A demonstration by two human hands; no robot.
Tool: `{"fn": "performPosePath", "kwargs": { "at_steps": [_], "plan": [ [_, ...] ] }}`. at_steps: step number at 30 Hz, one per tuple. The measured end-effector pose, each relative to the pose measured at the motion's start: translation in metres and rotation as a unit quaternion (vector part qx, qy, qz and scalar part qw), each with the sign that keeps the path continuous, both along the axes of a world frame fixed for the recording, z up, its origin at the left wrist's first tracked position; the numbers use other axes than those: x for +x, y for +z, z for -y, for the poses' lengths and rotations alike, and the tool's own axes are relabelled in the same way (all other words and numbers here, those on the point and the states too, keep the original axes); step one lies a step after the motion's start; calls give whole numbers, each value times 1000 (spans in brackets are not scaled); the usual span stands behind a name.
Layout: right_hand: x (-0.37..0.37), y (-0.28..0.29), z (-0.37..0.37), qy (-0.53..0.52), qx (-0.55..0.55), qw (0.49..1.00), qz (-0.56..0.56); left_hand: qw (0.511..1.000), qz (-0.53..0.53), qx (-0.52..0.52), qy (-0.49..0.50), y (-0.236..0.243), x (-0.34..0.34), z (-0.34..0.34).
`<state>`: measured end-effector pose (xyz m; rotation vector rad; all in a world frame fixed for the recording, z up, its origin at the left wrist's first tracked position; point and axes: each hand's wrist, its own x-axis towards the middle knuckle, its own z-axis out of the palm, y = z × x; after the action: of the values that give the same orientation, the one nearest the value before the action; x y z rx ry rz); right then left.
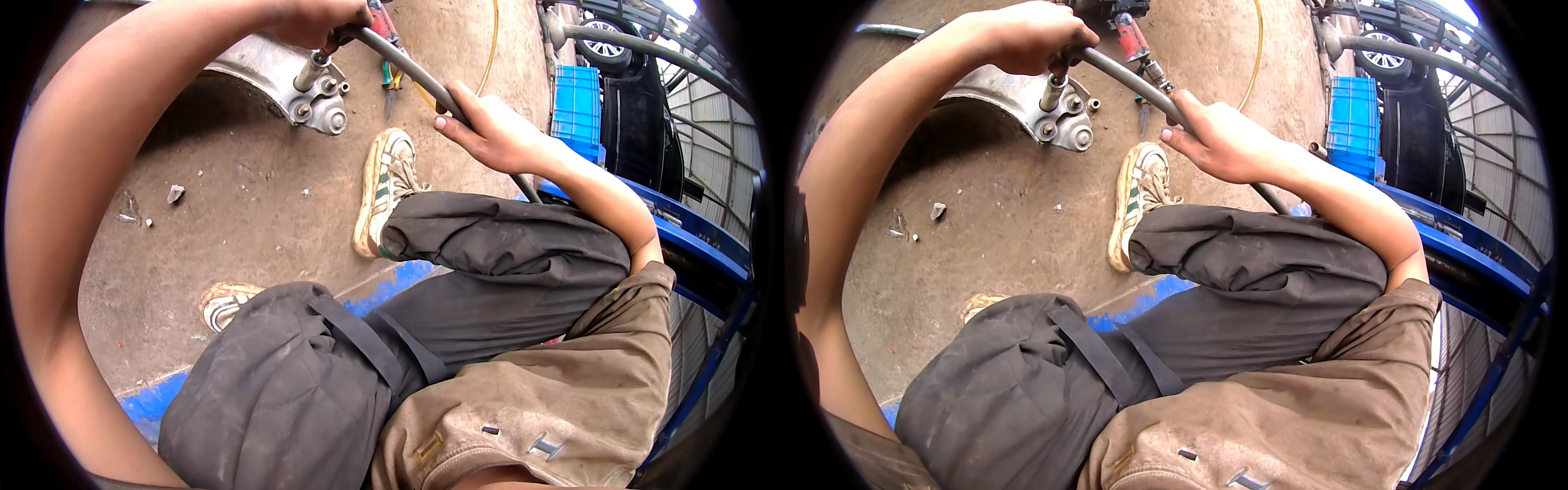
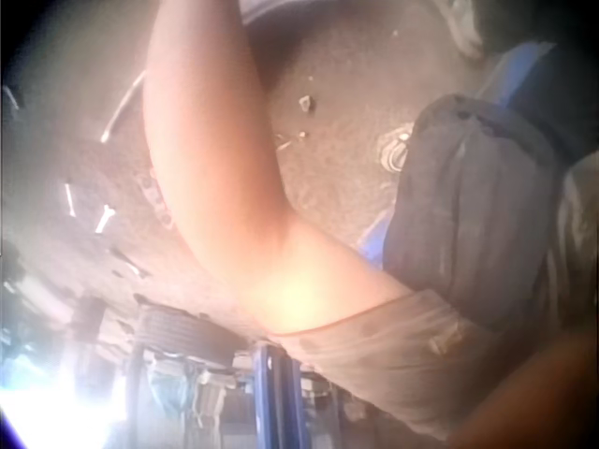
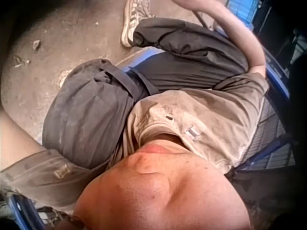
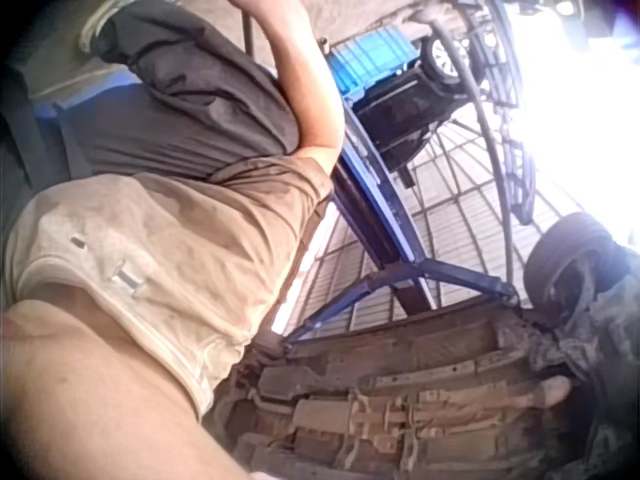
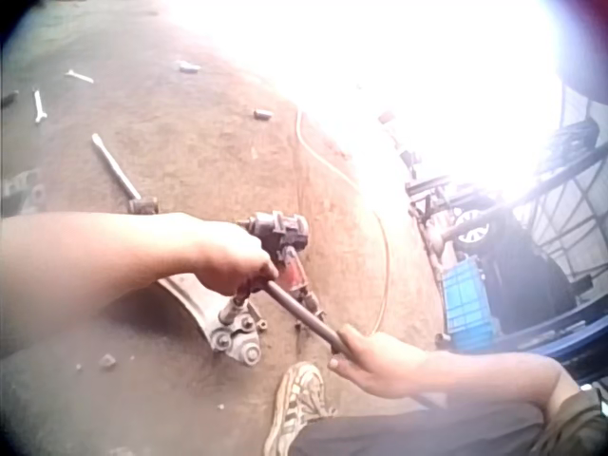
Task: The person uses pliers to remove a cotter pin from a car control arm, then uses an impact wrench to remove bolts. They use a pry bar to separate components and reassemble the control arm with bolts and nuts.
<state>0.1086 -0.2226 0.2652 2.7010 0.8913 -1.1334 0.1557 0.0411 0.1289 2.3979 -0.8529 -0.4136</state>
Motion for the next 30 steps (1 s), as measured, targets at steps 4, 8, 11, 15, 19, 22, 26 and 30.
{"fn": "performPosePath", "kwargs": {
  "at_steps": [4, 8, 11, 15, 19, 22, 26, 30],
  "plan": [
    [5, -2, -2, 9, -43, 999, 1, 991, 73, 98, -55, 24, -7, 1],
    [16, -17, 10, 8, 2, 1000, 23, 992, 54, 113, -33, 30, -12, 5],
    [31, -34, 23, 20, -6, 999, 49, 993, 37, 114, -23, 27, -10, 9],
    [35, -38, 20, 26, -21, 998, 53, 996, 10, 93, -16, 34, -12, 2],
    [23, -28, 8, 21, -38, 998, 54, 993, 17, 118, -11, 27, -12, 5],
    [11, -31, 29, 15, -40, 998, 54, 996, 33, 70, -47, 16, -4, 19],
    [30, -51, 29, 28, 33, 998, 45, 994, 12, 107, 0, 20, -11, 9],
    [24, -39, 18, 28, -18, 997, 72, 996, 24, 59, 55, 16, -17, 11]
  ]
}}
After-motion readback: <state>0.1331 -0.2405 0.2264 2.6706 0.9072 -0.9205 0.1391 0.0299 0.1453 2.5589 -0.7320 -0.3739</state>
